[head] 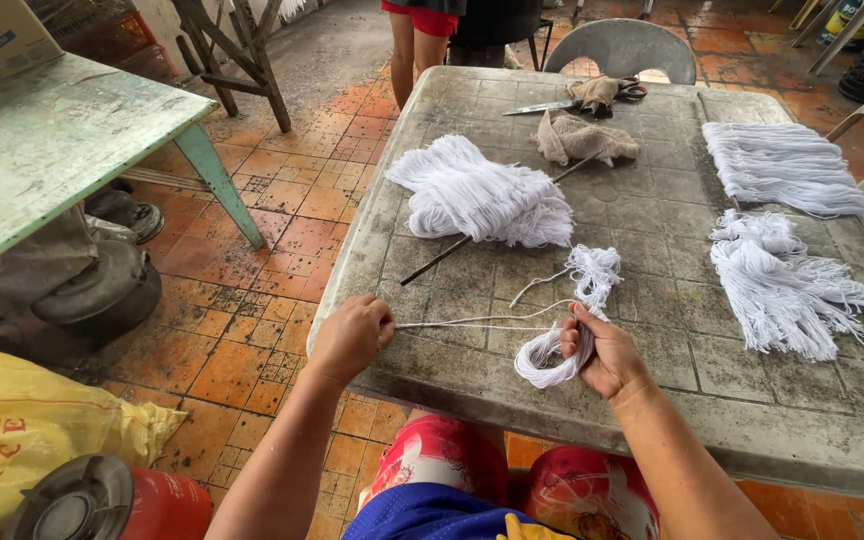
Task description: The person is tying together bundles of white cotton wicks using thin white string at a steady, efficient pace.
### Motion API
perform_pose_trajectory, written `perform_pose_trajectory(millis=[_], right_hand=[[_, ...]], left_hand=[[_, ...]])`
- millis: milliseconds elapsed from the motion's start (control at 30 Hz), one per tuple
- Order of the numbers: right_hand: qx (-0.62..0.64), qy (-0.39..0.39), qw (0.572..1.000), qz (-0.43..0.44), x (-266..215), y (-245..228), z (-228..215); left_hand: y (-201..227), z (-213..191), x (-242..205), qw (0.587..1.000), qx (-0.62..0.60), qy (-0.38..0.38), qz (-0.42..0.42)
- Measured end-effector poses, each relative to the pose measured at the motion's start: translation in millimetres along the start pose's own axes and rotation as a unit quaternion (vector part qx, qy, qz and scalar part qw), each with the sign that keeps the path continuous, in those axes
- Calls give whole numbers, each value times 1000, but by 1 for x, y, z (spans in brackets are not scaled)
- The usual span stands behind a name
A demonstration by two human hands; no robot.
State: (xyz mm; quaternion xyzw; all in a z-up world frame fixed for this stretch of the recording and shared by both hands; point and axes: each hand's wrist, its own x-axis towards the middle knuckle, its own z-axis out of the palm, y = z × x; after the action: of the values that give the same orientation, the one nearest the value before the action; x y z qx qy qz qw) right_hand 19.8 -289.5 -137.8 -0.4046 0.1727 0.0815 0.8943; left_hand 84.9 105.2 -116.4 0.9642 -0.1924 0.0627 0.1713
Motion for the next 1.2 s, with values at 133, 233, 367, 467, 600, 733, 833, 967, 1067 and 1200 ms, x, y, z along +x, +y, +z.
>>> perform_pose_trajectory(millis=[133, 233, 367, 467, 600, 733, 833, 967, 1067, 1200], right_hand=[[-18, -25, 999, 19, 6, -4, -6], [-28, -45, 998, 14, 8, -3, -8], [-18, -67, 997, 16, 9, -5, -9], [-4, -62, 998, 13, 4, -6, -4], [-29, -44, 999, 6, 1, -7, 1], [-40, -45, 998, 8, 2, -6, 0], [-31, -40, 999, 1, 1, -6, 3], [-38, -43, 998, 4, 4, -5, 2], [-38, -49, 998, 5, 5, -4, -2], [-14, -68, 997, 13, 6, -7, -3]], left_hand=[[-5, -9, 3, 997, -64, -20, -34], [-5, -7, 5, 996, -67, -16, -52], [-1, -6, 7, 996, -44, -17, -74], [4, -13, 5, 996, -53, -56, -54], [22, -38, 0, 995, -52, -80, -41], [17, -19, 5, 993, -90, -13, -80], [24, 0, 14, 973, -158, 64, -153], [51, -7, 9, 978, -195, -13, -77], [60, -7, 7, 994, -110, -4, -14], [46, 47, 23, 994, 63, 49, 69]])
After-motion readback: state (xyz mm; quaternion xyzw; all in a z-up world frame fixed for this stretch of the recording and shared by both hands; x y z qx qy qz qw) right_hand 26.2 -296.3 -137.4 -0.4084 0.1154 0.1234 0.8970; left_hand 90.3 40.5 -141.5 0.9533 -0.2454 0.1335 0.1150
